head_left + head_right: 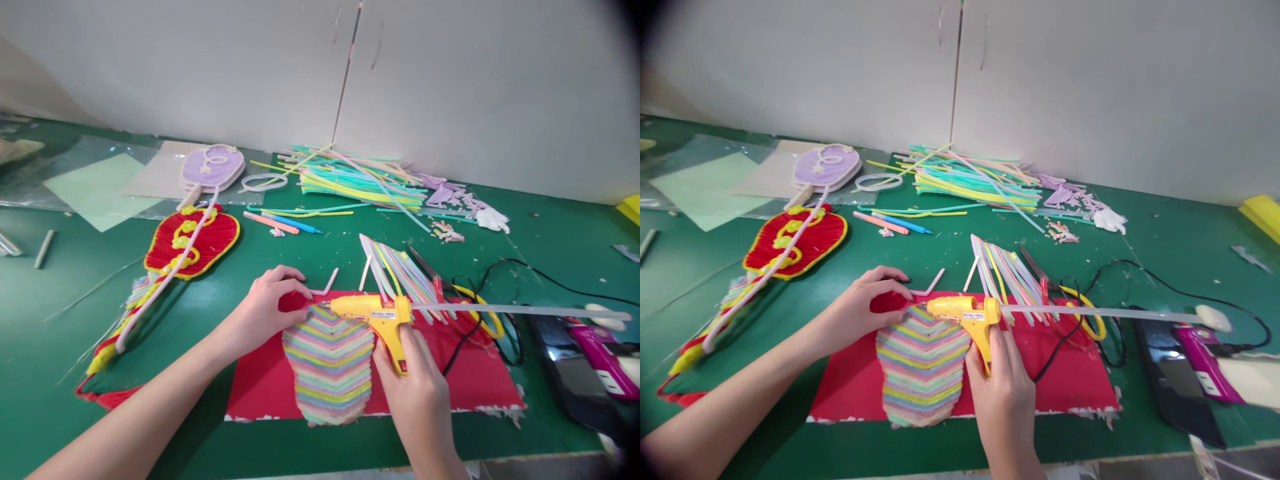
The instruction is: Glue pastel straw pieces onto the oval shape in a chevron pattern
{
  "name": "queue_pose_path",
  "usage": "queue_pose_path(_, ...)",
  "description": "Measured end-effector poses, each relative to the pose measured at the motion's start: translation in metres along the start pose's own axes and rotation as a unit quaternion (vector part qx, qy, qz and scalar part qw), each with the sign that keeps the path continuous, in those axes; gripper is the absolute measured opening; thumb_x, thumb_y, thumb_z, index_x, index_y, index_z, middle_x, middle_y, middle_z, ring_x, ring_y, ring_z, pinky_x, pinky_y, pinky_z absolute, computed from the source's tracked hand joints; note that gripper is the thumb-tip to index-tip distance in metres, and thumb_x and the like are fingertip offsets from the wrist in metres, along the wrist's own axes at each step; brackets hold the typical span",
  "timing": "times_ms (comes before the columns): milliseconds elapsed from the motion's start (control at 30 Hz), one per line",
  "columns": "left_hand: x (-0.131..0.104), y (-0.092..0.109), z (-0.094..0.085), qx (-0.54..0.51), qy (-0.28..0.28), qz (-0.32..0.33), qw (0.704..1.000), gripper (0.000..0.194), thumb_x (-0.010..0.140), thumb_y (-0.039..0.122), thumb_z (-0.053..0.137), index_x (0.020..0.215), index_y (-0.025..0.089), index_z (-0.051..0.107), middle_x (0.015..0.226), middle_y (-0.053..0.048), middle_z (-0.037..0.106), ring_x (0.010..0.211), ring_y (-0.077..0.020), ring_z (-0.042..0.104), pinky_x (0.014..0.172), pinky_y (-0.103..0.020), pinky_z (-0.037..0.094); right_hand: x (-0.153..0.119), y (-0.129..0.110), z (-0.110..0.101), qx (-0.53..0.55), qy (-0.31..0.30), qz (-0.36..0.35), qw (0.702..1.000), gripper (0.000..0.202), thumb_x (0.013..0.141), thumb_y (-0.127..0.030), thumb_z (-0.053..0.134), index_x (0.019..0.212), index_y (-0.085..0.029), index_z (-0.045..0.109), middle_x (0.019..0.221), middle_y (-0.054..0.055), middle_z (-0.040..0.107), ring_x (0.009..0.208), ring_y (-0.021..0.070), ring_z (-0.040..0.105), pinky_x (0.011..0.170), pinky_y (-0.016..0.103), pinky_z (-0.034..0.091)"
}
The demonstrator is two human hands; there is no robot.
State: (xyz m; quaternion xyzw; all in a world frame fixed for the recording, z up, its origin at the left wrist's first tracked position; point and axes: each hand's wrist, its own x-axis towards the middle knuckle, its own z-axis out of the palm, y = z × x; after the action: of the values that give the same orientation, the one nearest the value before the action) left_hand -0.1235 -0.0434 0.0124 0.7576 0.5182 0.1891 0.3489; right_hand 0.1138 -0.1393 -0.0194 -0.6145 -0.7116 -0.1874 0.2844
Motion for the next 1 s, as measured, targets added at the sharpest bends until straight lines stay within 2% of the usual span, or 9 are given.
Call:
queue_pose_path(300, -0.0003, -0.0004, -0.0001, 0.005, -0.004, 0.004, 1.000, 0.016, 0.077, 0.031, 0.064, 0.092, 0.028, 0.069, 0.121, -0.003, 0.052, 0.108, -0.0239, 0.052, 0.099, -0.044, 0.039, -0.0008, 0.0005, 0.0004, 0.002, -0.001, 0.001, 1.000, 0.034, 0.090, -0.027, 0.051, 0.115, -0.005, 0.056, 0.095, 0.021, 0.068, 0.084, 0.0285, 0.069, 0.064, 0.034, 0.058)
queue_pose_path(467, -0.0007, -0.0024, 0.0006, 0.008, -0.002, 0.010, 1.000, 0.015, 0.077, 0.031, 0.065, 0.092, 0.028, 0.068, 0.120, -0.003, 0.052, 0.107, -0.0233, 0.052, 0.098, -0.042, 0.040, -0.0034, 0.0021, -0.0009, 0.001, -0.005, 0.014, 1.000, 0.035, 0.090, -0.027, 0.051, 0.119, -0.008, 0.055, 0.096, 0.019, 0.068, 0.083, 0.0271, 0.069, 0.064, 0.034, 0.058)
queue_pose_path(1000, -0.0006, -0.0021, 0.0006, 0.006, -0.006, 0.006, 1.000, 0.015, 0.077, 0.029, 0.065, 0.091, 0.028, 0.068, 0.121, -0.002, 0.051, 0.108, -0.0239, 0.052, 0.099, -0.044, 0.038, -0.0059, 0.0042, -0.0048, 0.008, -0.010, 0.020, 1.000, 0.031, 0.090, -0.028, 0.051, 0.114, -0.009, 0.057, 0.094, 0.018, 0.067, 0.082, 0.0260, 0.067, 0.061, 0.032, 0.056)
